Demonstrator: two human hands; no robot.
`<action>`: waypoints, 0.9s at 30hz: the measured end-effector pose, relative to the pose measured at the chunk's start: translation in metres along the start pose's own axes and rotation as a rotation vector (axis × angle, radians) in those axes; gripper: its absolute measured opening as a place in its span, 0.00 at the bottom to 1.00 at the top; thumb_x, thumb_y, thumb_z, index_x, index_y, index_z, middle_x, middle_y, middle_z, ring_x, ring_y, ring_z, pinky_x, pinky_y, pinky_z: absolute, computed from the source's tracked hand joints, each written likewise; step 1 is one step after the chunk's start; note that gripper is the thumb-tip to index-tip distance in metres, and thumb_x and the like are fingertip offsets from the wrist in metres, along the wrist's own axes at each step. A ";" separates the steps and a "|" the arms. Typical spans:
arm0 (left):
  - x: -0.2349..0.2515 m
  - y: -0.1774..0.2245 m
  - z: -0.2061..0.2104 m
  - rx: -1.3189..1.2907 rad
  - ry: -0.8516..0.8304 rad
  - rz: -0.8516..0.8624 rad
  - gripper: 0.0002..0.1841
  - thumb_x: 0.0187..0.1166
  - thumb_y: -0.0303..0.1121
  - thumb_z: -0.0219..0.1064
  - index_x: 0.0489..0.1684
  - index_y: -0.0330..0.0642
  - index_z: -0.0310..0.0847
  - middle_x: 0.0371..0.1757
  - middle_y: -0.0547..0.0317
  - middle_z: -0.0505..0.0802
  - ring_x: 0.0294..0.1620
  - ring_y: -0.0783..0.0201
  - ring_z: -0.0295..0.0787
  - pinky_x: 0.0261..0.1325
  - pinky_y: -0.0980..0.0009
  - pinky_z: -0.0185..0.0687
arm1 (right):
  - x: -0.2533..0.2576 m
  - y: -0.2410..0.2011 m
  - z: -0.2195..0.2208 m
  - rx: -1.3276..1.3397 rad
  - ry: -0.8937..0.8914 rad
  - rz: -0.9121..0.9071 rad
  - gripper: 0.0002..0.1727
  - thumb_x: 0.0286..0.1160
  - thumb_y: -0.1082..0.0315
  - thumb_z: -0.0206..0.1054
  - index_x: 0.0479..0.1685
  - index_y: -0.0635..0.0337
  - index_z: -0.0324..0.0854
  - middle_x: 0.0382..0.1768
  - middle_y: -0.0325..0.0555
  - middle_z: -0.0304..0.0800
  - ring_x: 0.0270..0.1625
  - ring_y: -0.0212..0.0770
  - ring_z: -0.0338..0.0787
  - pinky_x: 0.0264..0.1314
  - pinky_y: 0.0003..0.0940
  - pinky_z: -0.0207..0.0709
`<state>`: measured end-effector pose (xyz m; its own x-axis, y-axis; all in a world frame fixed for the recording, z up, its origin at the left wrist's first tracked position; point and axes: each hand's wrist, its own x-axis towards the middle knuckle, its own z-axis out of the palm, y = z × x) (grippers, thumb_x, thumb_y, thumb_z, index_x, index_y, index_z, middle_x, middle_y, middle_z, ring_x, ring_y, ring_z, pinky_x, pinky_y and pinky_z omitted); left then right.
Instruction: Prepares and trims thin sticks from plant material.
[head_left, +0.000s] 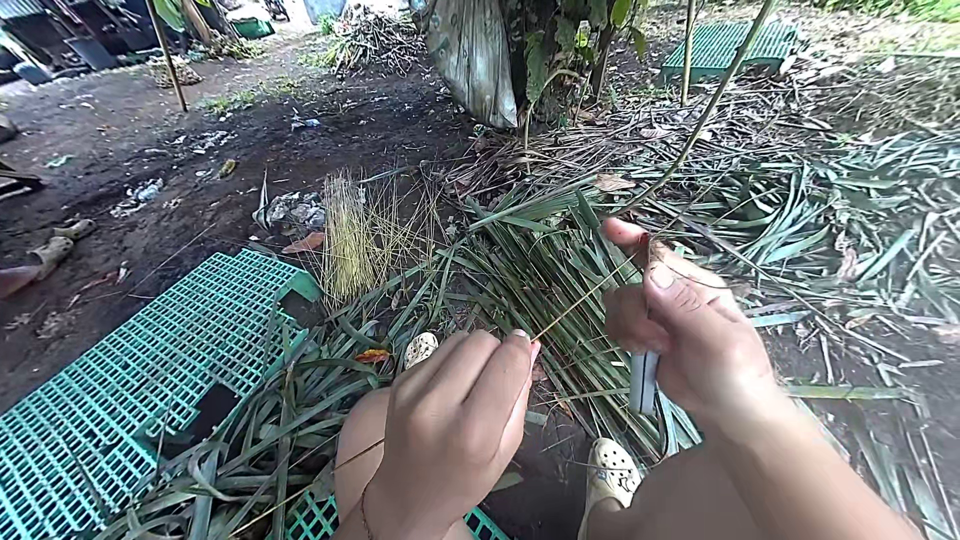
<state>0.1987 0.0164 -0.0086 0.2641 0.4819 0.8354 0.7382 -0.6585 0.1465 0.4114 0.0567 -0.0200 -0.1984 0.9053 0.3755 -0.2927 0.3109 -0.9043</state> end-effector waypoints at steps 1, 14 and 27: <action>0.000 0.000 0.001 0.002 0.004 -0.002 0.09 0.79 0.29 0.67 0.32 0.37 0.91 0.23 0.56 0.87 0.26 0.69 0.80 0.29 0.82 0.71 | -0.003 0.002 0.004 -0.002 -0.053 0.016 0.22 0.90 0.55 0.50 0.78 0.42 0.76 0.13 0.21 0.67 0.16 0.16 0.68 0.24 0.13 0.67; -0.021 -0.019 -0.022 -0.079 -0.119 -0.133 0.12 0.84 0.35 0.63 0.32 0.39 0.88 0.24 0.58 0.85 0.27 0.75 0.78 0.31 0.86 0.70 | 0.015 -0.001 -0.031 0.031 0.164 0.004 0.23 0.91 0.57 0.43 0.75 0.46 0.77 0.09 0.21 0.65 0.10 0.19 0.65 0.16 0.15 0.64; -0.067 -0.074 -0.076 0.217 -0.050 -0.368 0.17 0.84 0.38 0.62 0.32 0.31 0.89 0.24 0.55 0.87 0.24 0.82 0.76 0.30 0.89 0.68 | 0.038 0.012 -0.091 0.281 0.665 0.224 0.23 0.94 0.53 0.35 0.47 0.43 0.79 0.09 0.20 0.65 0.11 0.18 0.67 0.18 0.15 0.68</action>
<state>0.0793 -0.0112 -0.0356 -0.0152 0.6929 0.7209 0.9010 -0.3031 0.3103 0.4855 0.1210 -0.0348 0.2989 0.9497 -0.0933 -0.5566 0.0941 -0.8254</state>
